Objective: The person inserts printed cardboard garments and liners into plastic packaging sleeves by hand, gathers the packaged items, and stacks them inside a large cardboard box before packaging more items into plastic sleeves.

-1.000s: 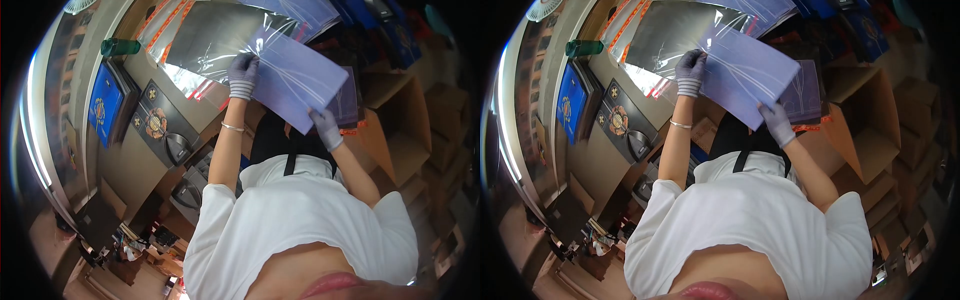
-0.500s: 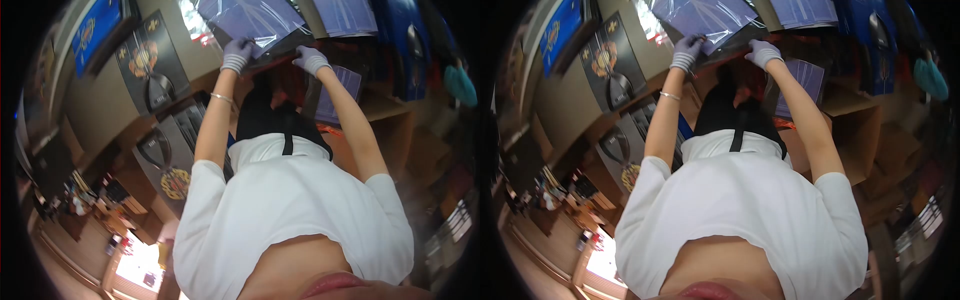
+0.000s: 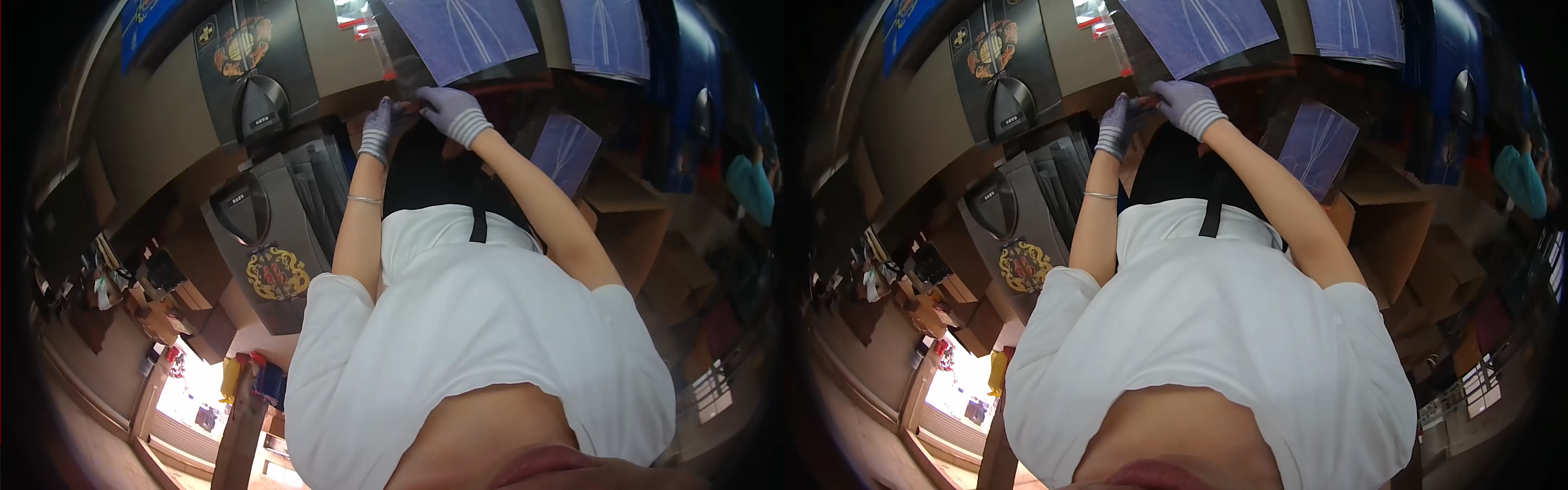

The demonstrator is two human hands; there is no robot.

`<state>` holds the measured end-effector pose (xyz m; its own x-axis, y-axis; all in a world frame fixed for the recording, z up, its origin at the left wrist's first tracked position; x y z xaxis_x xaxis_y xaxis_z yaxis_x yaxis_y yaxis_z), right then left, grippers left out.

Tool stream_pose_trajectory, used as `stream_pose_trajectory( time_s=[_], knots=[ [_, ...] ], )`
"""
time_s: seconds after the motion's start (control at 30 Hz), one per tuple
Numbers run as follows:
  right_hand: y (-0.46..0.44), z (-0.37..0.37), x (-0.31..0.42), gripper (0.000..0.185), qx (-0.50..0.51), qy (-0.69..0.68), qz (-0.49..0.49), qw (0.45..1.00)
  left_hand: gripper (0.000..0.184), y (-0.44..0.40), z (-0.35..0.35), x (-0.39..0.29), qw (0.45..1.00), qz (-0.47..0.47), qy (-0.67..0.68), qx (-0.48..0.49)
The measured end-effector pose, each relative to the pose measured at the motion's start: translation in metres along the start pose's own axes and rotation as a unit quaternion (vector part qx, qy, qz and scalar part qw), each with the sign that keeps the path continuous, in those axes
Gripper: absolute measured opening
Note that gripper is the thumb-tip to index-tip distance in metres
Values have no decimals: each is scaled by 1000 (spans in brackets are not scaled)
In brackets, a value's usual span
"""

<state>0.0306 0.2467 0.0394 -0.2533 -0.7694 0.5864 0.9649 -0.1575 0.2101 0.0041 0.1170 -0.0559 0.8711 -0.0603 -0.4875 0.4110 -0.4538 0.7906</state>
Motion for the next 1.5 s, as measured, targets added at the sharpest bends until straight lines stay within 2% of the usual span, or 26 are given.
stream_pose_trajectory(
  time_s=[0.1, 0.3, 0.4, 0.43, 0.47, 0.5, 0.53, 0.57, 0.6, 0.63, 0.67, 0.7, 0.73, 0.8, 0.87, 0.93, 0.97, 1.0, 1.03, 1.13, 1.2, 1.27, 1.33, 1.4, 1.47, 1.5],
  knots=[
    [-19, -11, 25, 16, -16, 75, 54, 996, 36, 4, 4, -1, 997, 14, 41, -56],
    [-18, -25, 41, 17, 8, 182, 99, 978, 26, 2, -2, 3, 995, 49, 62, -58],
    [-7, 0, 30, 15, -8, 79, 43, 996, 25, -21, 17, 10, 996, 17, 1, -88],
    [7, 19, 16, 15, -34, 46, 9, 998, 24, -21, 19, -7, 990, -51, -112, -62],
    [26, 42, 2, 15, -93, 31, 14, 995, 22, -23, 29, -1, 996, -17, -30, -78],
    [46, 62, -34, 15, -91, 24, -47, 994, 20, -13, 26, -6, 994, 13, 53, -99],
    [77, 91, -82, 20, -157, 41, -104, 981, 20, -6, 25, -9, 993, 13, 48, -103],
    [124, 125, -145, 26, -225, -55, -200, 952, 19, -2, 27, -12, 993, 13, 44, -109],
    [182, 164, -207, 30, -299, -1, -256, 919, 19, 0, 30, -13, 992, 14, 40, -115],
    [254, 199, -268, 31, -318, 86, -428, 842, 19, 1, 33, -15, 992, -7, 3, -122],
    [325, 230, -311, 36, -328, 102, -502, 794, 20, -1, 33, -7, 995, -1, 18, -100],
    [401, 254, -363, 40, -357, 157, -517, 762, 21, -6, 35, 2, 996, 1, 34, -77],
    [449, 269, -380, 40, -263, 193, -630, 705, 21, -11, 31, 7, 997, 2, 51, -54],
    [463, 252, -392, 40, -243, 152, -568, 772, 26, 5, 7, 12, 997, 25, 71, -18],
    [443, 207, -374, 41, -175, 58, -521, 834, 32, 0, 0, 25, 997, 9, 61, 45],
    [373, 134, -312, 40, -94, -39, -444, 890, 30, -8, 1, 30, 994, 2, 79, 73],
    [321, 104, -253, 38, -4, -105, -436, 894, 29, -9, 3, 31, 992, -1, 89, 85],
    [298, 46, -246, 34, 142, -80, -398, 903, 29, -10, 3, 31, 990, -6, 100, 95],
    [258, 14, -202, 32, 188, -97, -319, 924, 32, 0, -11, 19, 987, -6, 117, 107],
    [156, -41, -91, 31, 218, -161, -122, 955, 40, 5, -36, -15, 953, -71, 238, 173],
    [97, -40, -55, 31, 138, -298, -60, 943, 53, 4, -43, -30, 941, -93, 267, 185],
    [53, -26, -56, 29, 119, -501, -169, 840, 57, 2, -47, -42, 934, -88, 298, 176],
    [9, -26, -112, 27, 61, -533, -197, 821, 63, 6, -49, -57, 930, -115, 289, 195],
    [20, 4, -157, 23, 32, -550, -338, 763, 63, 10, -43, -75, 923, -150, 292, 200],
    [34, 50, -201, 20, 0, -429, -393, 813, 55, 3, -18, -92, 933, -194, 245, 176],
    [37, 61, -232, 20, -36, -439, -405, 801, 53, -1, -7, -95, 944, -197, 206, 165]
  ],
)
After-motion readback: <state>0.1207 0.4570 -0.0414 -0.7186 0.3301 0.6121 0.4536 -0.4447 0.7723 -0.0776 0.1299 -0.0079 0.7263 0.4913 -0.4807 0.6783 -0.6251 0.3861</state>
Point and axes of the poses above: each hand's wrist, its own y-axis away from the middle knuckle, its own z-axis out of the back of the hand, x = y × z, the point moved 10 cm from there along -y, towards the middle knuckle, and after that the axes turned 4 degrees about y, right-handed, at the moved point
